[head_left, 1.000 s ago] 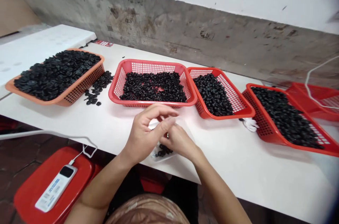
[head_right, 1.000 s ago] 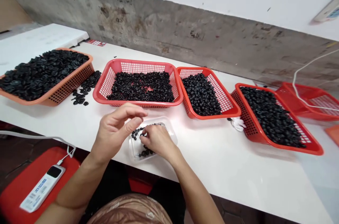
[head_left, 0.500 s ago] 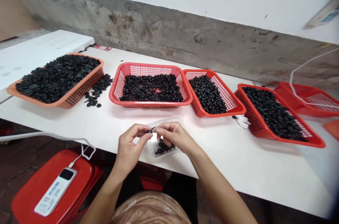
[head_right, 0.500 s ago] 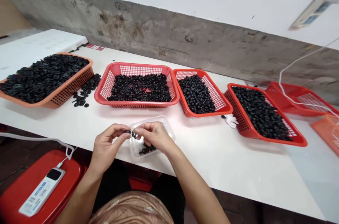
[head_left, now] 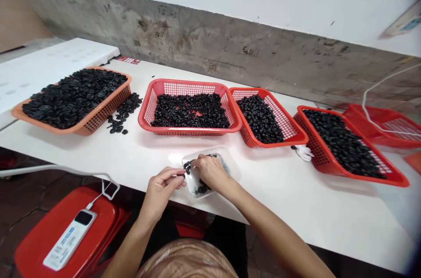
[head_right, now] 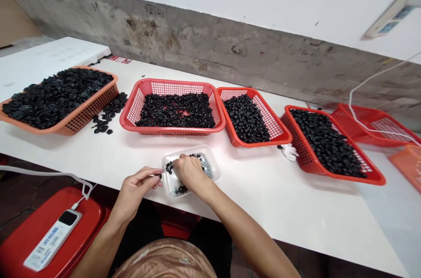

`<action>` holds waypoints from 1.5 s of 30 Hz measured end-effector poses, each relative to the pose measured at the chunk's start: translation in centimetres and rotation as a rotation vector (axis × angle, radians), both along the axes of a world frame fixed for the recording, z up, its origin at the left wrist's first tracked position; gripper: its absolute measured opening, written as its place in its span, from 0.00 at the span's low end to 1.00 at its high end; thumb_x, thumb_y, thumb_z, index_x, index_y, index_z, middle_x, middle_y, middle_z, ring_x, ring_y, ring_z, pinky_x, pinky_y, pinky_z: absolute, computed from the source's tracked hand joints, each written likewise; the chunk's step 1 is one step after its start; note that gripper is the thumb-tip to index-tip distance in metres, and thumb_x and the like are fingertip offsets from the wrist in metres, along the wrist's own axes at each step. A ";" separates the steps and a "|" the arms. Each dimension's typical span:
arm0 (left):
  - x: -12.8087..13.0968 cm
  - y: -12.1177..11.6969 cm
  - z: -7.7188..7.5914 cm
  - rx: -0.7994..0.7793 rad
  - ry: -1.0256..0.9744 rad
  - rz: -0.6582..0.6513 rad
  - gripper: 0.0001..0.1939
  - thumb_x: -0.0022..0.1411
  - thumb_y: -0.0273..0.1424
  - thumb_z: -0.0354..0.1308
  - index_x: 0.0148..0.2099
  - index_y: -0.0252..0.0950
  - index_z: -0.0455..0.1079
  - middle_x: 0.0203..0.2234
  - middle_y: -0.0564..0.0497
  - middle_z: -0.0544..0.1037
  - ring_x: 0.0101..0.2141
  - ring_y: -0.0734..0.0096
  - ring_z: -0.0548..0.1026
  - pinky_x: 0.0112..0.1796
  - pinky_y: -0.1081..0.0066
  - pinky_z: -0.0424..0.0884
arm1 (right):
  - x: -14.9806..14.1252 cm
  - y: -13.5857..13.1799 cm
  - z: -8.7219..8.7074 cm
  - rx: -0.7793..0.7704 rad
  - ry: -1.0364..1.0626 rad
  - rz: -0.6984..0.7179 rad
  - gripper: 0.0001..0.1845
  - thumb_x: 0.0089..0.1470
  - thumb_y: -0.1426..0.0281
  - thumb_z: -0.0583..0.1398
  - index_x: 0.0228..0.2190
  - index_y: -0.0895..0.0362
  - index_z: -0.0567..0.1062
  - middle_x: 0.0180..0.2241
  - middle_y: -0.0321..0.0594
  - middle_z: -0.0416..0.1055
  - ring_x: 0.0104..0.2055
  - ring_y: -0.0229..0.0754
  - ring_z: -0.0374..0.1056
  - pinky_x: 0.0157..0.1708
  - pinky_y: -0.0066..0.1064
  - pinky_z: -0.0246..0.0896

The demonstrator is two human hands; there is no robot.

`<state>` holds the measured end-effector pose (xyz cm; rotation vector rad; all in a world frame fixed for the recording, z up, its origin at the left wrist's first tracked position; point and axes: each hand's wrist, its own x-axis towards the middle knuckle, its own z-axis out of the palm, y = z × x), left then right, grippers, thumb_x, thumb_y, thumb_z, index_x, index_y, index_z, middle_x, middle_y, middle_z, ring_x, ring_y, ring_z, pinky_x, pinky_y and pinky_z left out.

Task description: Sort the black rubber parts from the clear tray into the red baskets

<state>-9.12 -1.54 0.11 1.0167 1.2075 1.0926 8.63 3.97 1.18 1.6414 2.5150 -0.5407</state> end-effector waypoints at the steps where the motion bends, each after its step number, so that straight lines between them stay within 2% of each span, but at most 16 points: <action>1: 0.0 0.1 -0.1 -0.009 -0.010 0.001 0.10 0.55 0.34 0.67 0.39 0.36 0.82 0.35 0.48 0.79 0.30 0.67 0.79 0.33 0.72 0.73 | 0.0 0.0 0.0 0.000 -0.011 0.010 0.17 0.60 0.79 0.53 0.41 0.57 0.80 0.39 0.48 0.77 0.39 0.47 0.76 0.36 0.29 0.62; 5: -0.1 0.2 -0.4 -0.035 -0.049 -0.013 0.11 0.56 0.33 0.67 0.41 0.36 0.81 0.39 0.47 0.80 0.33 0.66 0.80 0.38 0.71 0.74 | 0.3 0.0 -0.4 0.009 -0.048 0.021 0.17 0.59 0.82 0.52 0.40 0.60 0.79 0.40 0.50 0.76 0.40 0.47 0.75 0.37 0.29 0.62; 10: -0.1 0.2 -1.0 -0.006 -0.026 -0.056 0.10 0.59 0.33 0.65 0.42 0.37 0.81 0.39 0.48 0.78 0.34 0.68 0.79 0.36 0.74 0.73 | 0.4 0.2 -0.9 0.005 -0.062 0.031 0.13 0.57 0.82 0.54 0.36 0.64 0.78 0.39 0.53 0.76 0.41 0.50 0.75 0.38 0.31 0.63; 15: -0.2 -0.1 -1.2 0.064 0.027 -0.082 0.12 0.61 0.35 0.62 0.44 0.37 0.81 0.40 0.47 0.77 0.36 0.66 0.80 0.39 0.71 0.74 | 0.3 0.0 -0.5 0.008 0.006 0.038 0.14 0.57 0.83 0.53 0.39 0.65 0.77 0.40 0.56 0.76 0.41 0.50 0.75 0.39 0.32 0.64; 17: -0.1 -0.2 -1.3 0.075 0.051 -0.066 0.13 0.61 0.35 0.63 0.48 0.39 0.79 0.40 0.48 0.77 0.38 0.66 0.79 0.42 0.70 0.74 | 0.7 -0.2 0.0 0.006 0.073 0.039 0.12 0.59 0.81 0.53 0.38 0.64 0.76 0.40 0.53 0.77 0.41 0.48 0.75 0.40 0.31 0.64; 19: 0.0 -0.4 -1.4 0.087 0.093 -0.029 0.17 0.60 0.33 0.64 0.52 0.40 0.76 0.40 0.49 0.78 0.39 0.66 0.79 0.45 0.69 0.73 | 1.3 -0.5 0.6 -0.011 0.153 0.042 0.10 0.60 0.78 0.55 0.37 0.61 0.76 0.36 0.46 0.78 0.38 0.43 0.75 0.38 0.27 0.64; 22: 0.4 -0.5 -1.5 0.132 0.203 -0.005 0.19 0.60 0.32 0.64 0.54 0.40 0.73 0.40 0.49 0.79 0.40 0.66 0.78 0.46 0.68 0.73 | 2.1 -1.1 1.2 -0.147 0.470 -0.030 0.08 0.59 0.75 0.56 0.35 0.58 0.76 0.27 0.36 0.78 0.28 0.36 0.74 0.30 0.22 0.63; 25: 0.9 -0.6 -1.4 0.208 0.311 -0.030 0.17 0.62 0.31 0.62 0.54 0.41 0.72 0.42 0.49 0.80 0.42 0.65 0.78 0.47 0.68 0.73 | 2.4 -1.7 1.6 -0.292 0.808 -0.134 0.05 0.56 0.73 0.59 0.31 0.58 0.76 0.22 0.34 0.76 0.24 0.36 0.73 0.26 0.22 0.61; 30: 1.3 -1.2 -0.9 0.395 0.451 -0.088 0.19 0.65 0.27 0.59 0.58 0.44 0.70 0.43 0.51 0.81 0.42 0.68 0.79 0.47 0.70 0.73 | 2.5 -2.0 2.3 -0.382 0.885 -0.181 0.04 0.52 0.73 0.61 0.27 0.59 0.76 0.21 0.35 0.74 0.24 0.35 0.70 0.25 0.22 0.59; 32: 1.3 -1.5 -0.6 0.473 0.488 -0.116 0.21 0.66 0.25 0.58 0.59 0.45 0.69 0.44 0.52 0.81 0.42 0.69 0.80 0.47 0.72 0.73 | 2.7 -1.7 2.4 -0.506 0.963 -0.182 0.05 0.51 0.70 0.63 0.31 0.59 0.76 0.23 0.35 0.74 0.23 0.35 0.70 0.26 0.23 0.60; 35: 1.3 -1.7 -0.2 0.561 0.513 -0.157 0.22 0.66 0.22 0.56 0.60 0.45 0.68 0.45 0.51 0.81 0.43 0.70 0.80 0.47 0.73 0.72 | 2.9 -1.1 2.4 -0.758 1.080 -0.158 0.17 0.46 0.65 0.68 0.37 0.59 0.74 0.23 0.34 0.74 0.22 0.34 0.69 0.24 0.23 0.59; 38: 1.3 -1.7 0.1 0.569 0.474 -0.148 0.21 0.66 0.22 0.57 0.58 0.44 0.70 0.43 0.51 0.82 0.41 0.69 0.80 0.46 0.73 0.73 | 2.9 -0.6 2.2 -0.854 1.118 -0.182 0.25 0.40 0.60 0.72 0.38 0.59 0.72 0.22 0.33 0.73 0.21 0.33 0.66 0.23 0.22 0.58; 41: 1.5 -1.6 0.2 0.446 0.319 -0.126 0.18 0.63 0.24 0.61 0.54 0.43 0.73 0.39 0.52 0.82 0.39 0.69 0.80 0.45 0.73 0.73 | 2.7 -0.4 2.1 -0.896 1.121 -0.180 0.28 0.39 0.58 0.73 0.38 0.58 0.72 0.23 0.31 0.71 0.21 0.30 0.61 0.22 0.20 0.54; 43: 1.6 -1.6 0.2 0.349 0.174 -0.115 0.16 0.61 0.25 0.64 0.51 0.43 0.74 0.37 0.52 0.82 0.38 0.70 0.80 0.43 0.73 0.74 | 2.8 -0.4 2.3 -0.919 1.120 -0.160 0.27 0.41 0.56 0.72 0.38 0.59 0.73 0.23 0.30 0.70 0.21 0.29 0.59 0.20 0.20 0.51; 45: 1.6 -1.5 0.4 0.267 0.013 -0.098 0.13 0.60 0.27 0.65 0.48 0.42 0.76 0.36 0.52 0.81 0.35 0.71 0.79 0.40 0.74 0.74 | 3.1 -0.2 2.4 -0.850 1.099 -0.152 0.23 0.49 0.54 0.67 0.38 0.59 0.74 0.23 0.31 0.70 0.20 0.29 0.57 0.20 0.21 0.50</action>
